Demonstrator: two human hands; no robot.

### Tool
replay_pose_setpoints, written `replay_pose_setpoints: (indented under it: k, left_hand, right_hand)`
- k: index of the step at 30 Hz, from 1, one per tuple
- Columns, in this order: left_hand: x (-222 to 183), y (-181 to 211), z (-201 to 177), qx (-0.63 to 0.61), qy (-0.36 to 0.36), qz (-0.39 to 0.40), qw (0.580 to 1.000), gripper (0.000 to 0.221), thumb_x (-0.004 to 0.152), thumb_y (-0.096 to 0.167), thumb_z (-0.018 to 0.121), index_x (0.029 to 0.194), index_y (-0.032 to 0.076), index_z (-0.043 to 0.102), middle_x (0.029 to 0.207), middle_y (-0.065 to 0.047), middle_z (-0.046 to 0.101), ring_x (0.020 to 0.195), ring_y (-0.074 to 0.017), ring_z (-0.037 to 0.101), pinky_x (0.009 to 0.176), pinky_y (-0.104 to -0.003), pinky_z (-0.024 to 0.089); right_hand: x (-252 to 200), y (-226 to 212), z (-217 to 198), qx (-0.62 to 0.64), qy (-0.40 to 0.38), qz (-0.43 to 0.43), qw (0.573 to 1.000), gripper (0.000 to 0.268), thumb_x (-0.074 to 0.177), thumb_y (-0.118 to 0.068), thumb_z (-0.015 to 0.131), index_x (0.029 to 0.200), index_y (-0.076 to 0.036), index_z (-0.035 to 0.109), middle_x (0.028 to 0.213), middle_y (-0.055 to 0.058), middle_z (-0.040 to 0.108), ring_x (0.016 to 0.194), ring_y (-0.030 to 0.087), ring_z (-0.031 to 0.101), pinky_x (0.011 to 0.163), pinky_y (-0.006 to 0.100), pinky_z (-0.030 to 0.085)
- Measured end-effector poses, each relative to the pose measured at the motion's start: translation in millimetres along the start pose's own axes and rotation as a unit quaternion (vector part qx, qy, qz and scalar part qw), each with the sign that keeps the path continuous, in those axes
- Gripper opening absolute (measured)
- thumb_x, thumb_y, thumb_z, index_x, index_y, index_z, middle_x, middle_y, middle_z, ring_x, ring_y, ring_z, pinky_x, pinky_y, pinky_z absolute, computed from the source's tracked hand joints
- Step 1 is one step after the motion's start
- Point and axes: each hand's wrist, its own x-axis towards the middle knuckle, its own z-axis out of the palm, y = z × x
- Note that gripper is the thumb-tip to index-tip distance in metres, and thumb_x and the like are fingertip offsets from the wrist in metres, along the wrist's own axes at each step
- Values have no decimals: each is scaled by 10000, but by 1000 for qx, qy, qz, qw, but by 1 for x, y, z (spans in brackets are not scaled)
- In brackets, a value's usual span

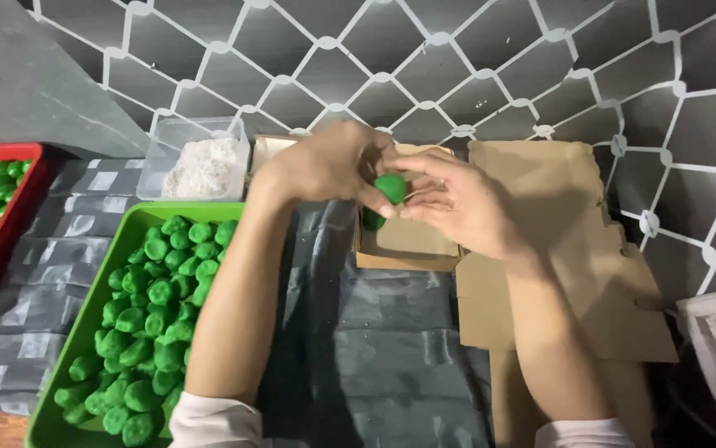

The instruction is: The person is picking up green dough balls from a tray and arranging them into a small cardboard box, then folding the box closed.

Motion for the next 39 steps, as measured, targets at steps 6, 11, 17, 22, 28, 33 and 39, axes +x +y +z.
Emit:
replay_pose_setpoints:
  k: [6, 11, 17, 22, 28, 33, 39]
  left_hand:
    - [27, -10, 25, -79, 25, 7, 997, 675, 557, 266, 1015, 1130, 123, 687, 959, -102, 795, 962, -294, 767, 864, -413, 598]
    - [27, -36, 51, -52, 95, -12, 994, 226, 758, 235, 895, 914, 149, 755, 818, -88, 783, 916, -351, 763, 860, -443, 580]
    - [30, -88, 78, 23, 132, -103, 986, 119, 890, 281, 772, 882, 162, 770, 711, -70, 756, 871, -340, 761, 840, -459, 583]
    - [22, -76, 67, 58, 129, -170, 975, 194, 924, 302, 720, 943, 122, 791, 838, -148, 767, 896, -371, 755, 796, -470, 609]
    - [16, -67, 74, 9, 44, -240, 970, 249, 896, 343, 752, 919, 107, 828, 816, -176, 763, 843, -368, 773, 772, -478, 620]
    - [27, -82, 86, -5, -13, -198, 980, 223, 908, 251, 701, 848, 70, 816, 713, -117, 768, 803, -342, 782, 822, -455, 608]
    - [28, -85, 87, -15, -20, -188, 982, 254, 907, 238, 675, 733, 100, 799, 671, -79, 762, 781, -320, 782, 812, -422, 603]
  right_hand:
    - [1, 12, -10, -44, 52, 24, 997, 478, 820, 163, 699, 1274, 18, 660, 1211, 185, 559, 1071, 328, 680, 913, 357, 627]
    - [-1, 19, -17, -124, 72, 59, 988, 498, 801, 82, 763, 1268, -79, 700, 1249, 150, 634, 1080, 305, 692, 875, 329, 627]
    - [11, 27, -8, -198, 53, 142, 968, 451, 846, 69, 718, 1273, -73, 691, 1281, 160, 663, 1087, 305, 712, 874, 310, 624]
    - [23, 68, -1, -313, 16, 136, 940, 423, 855, -48, 765, 1266, -128, 700, 1166, 77, 680, 1065, 264, 726, 894, 347, 621]
    - [23, 74, 19, -385, -16, 239, 891, 309, 842, -257, 791, 1149, -269, 757, 852, -2, 752, 927, 228, 735, 832, 380, 574]
    - [23, 31, 32, -405, -62, 251, 877, 265, 858, -131, 750, 1086, 4, 745, 967, 214, 754, 973, 390, 742, 828, 497, 597]
    - [27, 114, 46, -436, -79, 202, 873, 269, 912, -177, 689, 1096, 16, 724, 972, 252, 717, 912, 451, 743, 756, 516, 619]
